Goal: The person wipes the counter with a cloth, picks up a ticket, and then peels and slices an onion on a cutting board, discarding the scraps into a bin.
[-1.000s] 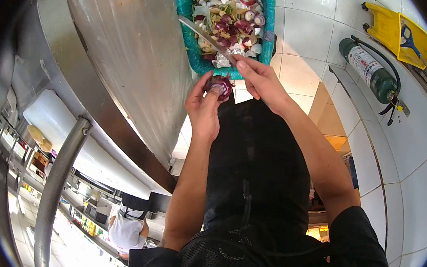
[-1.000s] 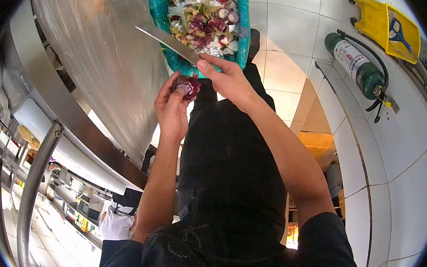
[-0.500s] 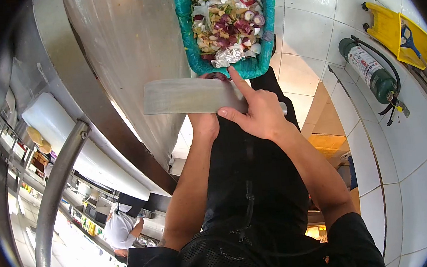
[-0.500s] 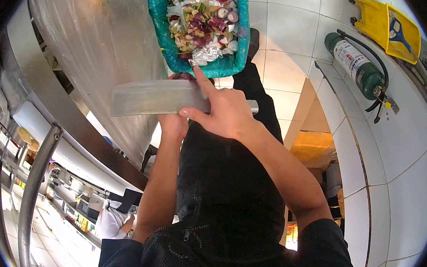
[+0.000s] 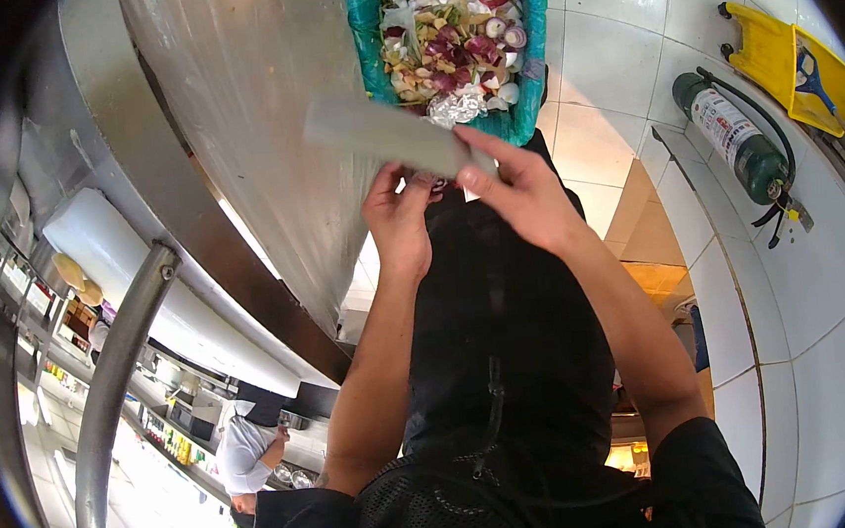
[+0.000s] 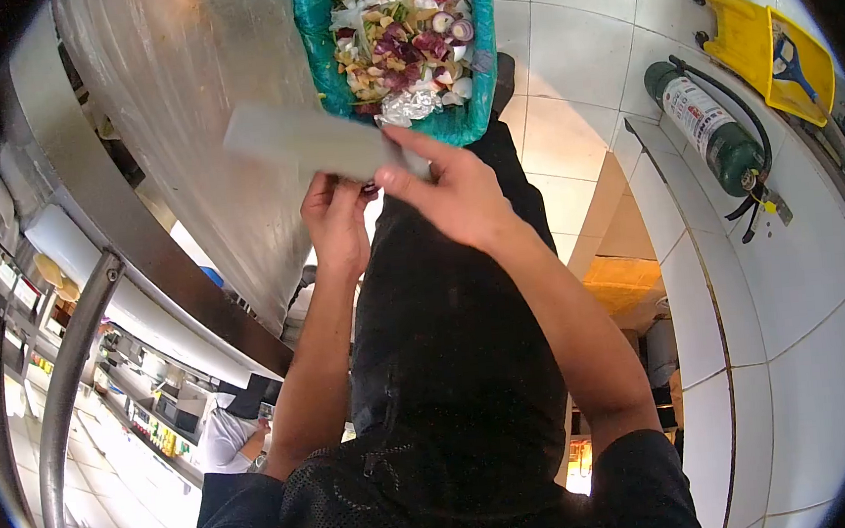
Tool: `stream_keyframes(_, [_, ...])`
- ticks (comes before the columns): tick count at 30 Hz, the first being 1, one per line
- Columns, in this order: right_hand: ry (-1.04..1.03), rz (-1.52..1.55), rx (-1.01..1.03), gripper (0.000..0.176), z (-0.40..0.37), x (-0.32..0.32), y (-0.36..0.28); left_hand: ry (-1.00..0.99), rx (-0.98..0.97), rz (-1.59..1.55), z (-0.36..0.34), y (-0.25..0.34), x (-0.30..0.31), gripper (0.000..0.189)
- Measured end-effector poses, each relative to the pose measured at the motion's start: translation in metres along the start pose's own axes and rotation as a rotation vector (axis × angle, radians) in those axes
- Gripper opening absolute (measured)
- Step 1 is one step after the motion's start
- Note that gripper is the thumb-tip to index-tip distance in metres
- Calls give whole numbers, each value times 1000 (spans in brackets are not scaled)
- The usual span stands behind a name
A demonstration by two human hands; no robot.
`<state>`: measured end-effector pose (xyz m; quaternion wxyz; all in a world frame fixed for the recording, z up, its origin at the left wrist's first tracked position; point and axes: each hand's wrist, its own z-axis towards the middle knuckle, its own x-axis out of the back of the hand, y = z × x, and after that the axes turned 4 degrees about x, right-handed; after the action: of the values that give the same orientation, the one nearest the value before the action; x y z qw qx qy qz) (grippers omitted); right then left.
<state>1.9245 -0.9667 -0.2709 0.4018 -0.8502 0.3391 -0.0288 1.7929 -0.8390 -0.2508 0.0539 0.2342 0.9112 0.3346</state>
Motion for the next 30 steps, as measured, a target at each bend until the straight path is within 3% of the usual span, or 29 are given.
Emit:
stream_keyframes(1, [1,-1,-1,77,4,4,0,-4,28,7,0,1,0,32])
stream_keyframes(3, [43,289,-188,73,11,12,-5,19,33,32,1,2,-2,30])
stream_keyframes(5, [26,290,-125,79,10,10,-2,42,37,60,4,2,-1,29])
stream_keyframes(8, [-148,-404,-142,101,-12,8,-38,29,62,70,5,-7,4,38])
stream_keyframes(9, [-147,-405,-145,101,-17,3,-35,33,14,30,3,-9,2,41])
stream_keyframes(11, [-65,-489,112,99,-21,-9,-22,40,-39,-9,2,-7,-1,45])
stream_keyframes(12, [-41,-494,133,100,-20,-12,-24,42,-16,-5,2,-6,-1,47])
stream_keyframes(16, [-121,-543,26,98,-17,-8,-37,47,19,-38,3,-3,-2,47])
stream_keyframes(20, [-94,-522,93,91,-16,-8,-31,40,-53,4,0,0,-6,43])
stream_keyframes(22, [-89,-503,123,86,-13,-12,-15,75,-133,179,-2,5,-7,38])
stream_keyframes(24, [-99,139,73,76,-5,-16,7,78,-91,143,-1,-4,1,37])
stream_keyframes(25, [-99,138,74,76,-1,-8,0,82,-50,102,0,-3,1,36])
stream_keyframes(27, [-134,494,-170,73,8,12,-13,71,-42,76,-3,-2,2,39])
stream_keyframes(29, [-71,497,-151,76,21,16,-14,30,-6,-40,-4,-4,4,40])
stream_keyframes(30, [-56,346,-150,76,27,19,-17,27,-6,-38,-4,-3,4,40])
